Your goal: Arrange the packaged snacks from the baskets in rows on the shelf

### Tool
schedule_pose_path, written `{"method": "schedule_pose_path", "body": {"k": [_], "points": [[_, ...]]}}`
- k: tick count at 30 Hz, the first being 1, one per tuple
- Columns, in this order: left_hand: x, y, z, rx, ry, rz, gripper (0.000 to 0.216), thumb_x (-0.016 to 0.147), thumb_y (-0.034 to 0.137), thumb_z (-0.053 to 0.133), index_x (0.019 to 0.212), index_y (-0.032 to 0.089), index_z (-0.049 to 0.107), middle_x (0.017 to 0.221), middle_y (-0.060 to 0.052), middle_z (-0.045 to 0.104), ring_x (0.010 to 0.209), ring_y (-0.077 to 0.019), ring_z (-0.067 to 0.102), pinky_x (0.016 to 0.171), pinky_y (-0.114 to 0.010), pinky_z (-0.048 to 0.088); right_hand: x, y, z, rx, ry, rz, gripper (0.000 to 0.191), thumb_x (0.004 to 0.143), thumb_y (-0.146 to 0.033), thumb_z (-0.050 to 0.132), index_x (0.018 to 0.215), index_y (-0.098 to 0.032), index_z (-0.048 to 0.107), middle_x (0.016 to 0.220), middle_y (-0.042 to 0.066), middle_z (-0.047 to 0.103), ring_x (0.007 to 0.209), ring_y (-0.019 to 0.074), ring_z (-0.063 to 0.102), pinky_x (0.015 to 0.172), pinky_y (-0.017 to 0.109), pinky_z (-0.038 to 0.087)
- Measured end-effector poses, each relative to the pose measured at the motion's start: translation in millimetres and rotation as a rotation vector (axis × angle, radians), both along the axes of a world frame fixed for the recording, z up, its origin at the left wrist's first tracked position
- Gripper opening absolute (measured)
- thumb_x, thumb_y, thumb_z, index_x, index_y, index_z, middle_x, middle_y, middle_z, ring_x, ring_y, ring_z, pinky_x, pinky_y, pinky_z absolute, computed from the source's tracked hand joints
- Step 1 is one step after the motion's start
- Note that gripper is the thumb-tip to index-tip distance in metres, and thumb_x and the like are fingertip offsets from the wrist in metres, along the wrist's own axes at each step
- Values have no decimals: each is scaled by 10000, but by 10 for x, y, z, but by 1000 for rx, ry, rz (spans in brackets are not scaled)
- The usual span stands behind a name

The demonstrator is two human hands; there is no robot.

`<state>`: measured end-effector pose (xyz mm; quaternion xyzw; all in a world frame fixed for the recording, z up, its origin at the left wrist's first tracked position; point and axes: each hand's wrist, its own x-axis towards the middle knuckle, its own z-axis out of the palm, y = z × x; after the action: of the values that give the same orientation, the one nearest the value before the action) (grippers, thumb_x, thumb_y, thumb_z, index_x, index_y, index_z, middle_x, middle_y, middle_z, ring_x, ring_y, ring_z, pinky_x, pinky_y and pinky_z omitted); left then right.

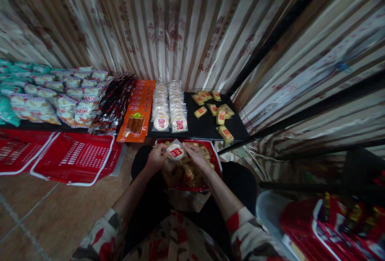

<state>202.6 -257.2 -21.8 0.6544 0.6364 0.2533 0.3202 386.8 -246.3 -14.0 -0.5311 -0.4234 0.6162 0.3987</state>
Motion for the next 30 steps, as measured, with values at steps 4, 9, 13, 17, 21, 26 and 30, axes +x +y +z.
{"method": "schedule_pose_path", "body": {"k": [4, 9, 13, 17, 21, 26, 30], "points": [[25, 16, 69, 3, -31, -25, 153, 765, 259, 555, 880, 187, 627, 817, -3, 577, 706, -121, 557, 727, -255, 470, -5, -66, 2, 63, 36, 31, 390, 596, -435, 731, 890, -193, 644, 789, -7, 673, 702, 129, 608, 637, 232, 478], [96, 63, 106, 27, -230, 160, 454, 738, 263, 604, 1178, 175, 532, 1040, -57, 587, 643, -90, 564, 720, -271, 494, -55, -184, -73, -79, 101, -235, 410, 609, -491, 707, 887, -217, 584, 751, 12, 669, 591, 137, 599, 466, 220, 456], [208, -11, 23, -115, -415, 174, 409, 754, 303, 606, 1133, 156, 559, 918, -47, 665, 698, -129, 611, 700, -264, 502, -130, -325, -130, -151, 254, -293, 391, 633, -456, 698, 918, -229, 554, 865, 46, 678, 654, 164, 630, 529, 267, 505], [227, -97, 8, -124, -354, 83, 282, 808, 281, 514, 1026, 134, 614, 883, -59, 690, 794, -177, 637, 733, -285, 502, -202, -378, -192, -105, 261, -194, 368, 699, -467, 622, 958, -220, 537, 892, 64, 672, 686, 183, 636, 593, 306, 516], [60, -16, 220, -62, -83, -44, 326, 824, 246, 484, 1122, 192, 603, 1044, -60, 687, 953, -212, 630, 864, -333, 468, -209, -260, -179, 43, -140, -231, 441, 643, -427, 645, 1004, -196, 540, 922, 79, 655, 727, 193, 618, 661, 334, 508], [-141, 250, 585, 19, 90, -243, 316, 835, 251, 489, 1119, 224, 625, 1112, -64, 668, 1034, -227, 609, 925, -342, 445, -256, 7, -10, 424, -567, -94, 381, 718, -384, 603, 1054, -203, 597, 963, 54, 639, 712, 159, 555, 726, 305, 465], [-180, 470, 632, 99, 111, -82, 448, 816, 213, 520, 1262, 178, 503, 1158, -110, 629, 1021, -242, 609, 908, -373, 465, -450, 265, 59, 403, -639, -21, 245, 775, -415, 540, 827, -189, 618, 613, -27, 547, 558, 123, 477, 557, 228, 380]]}}
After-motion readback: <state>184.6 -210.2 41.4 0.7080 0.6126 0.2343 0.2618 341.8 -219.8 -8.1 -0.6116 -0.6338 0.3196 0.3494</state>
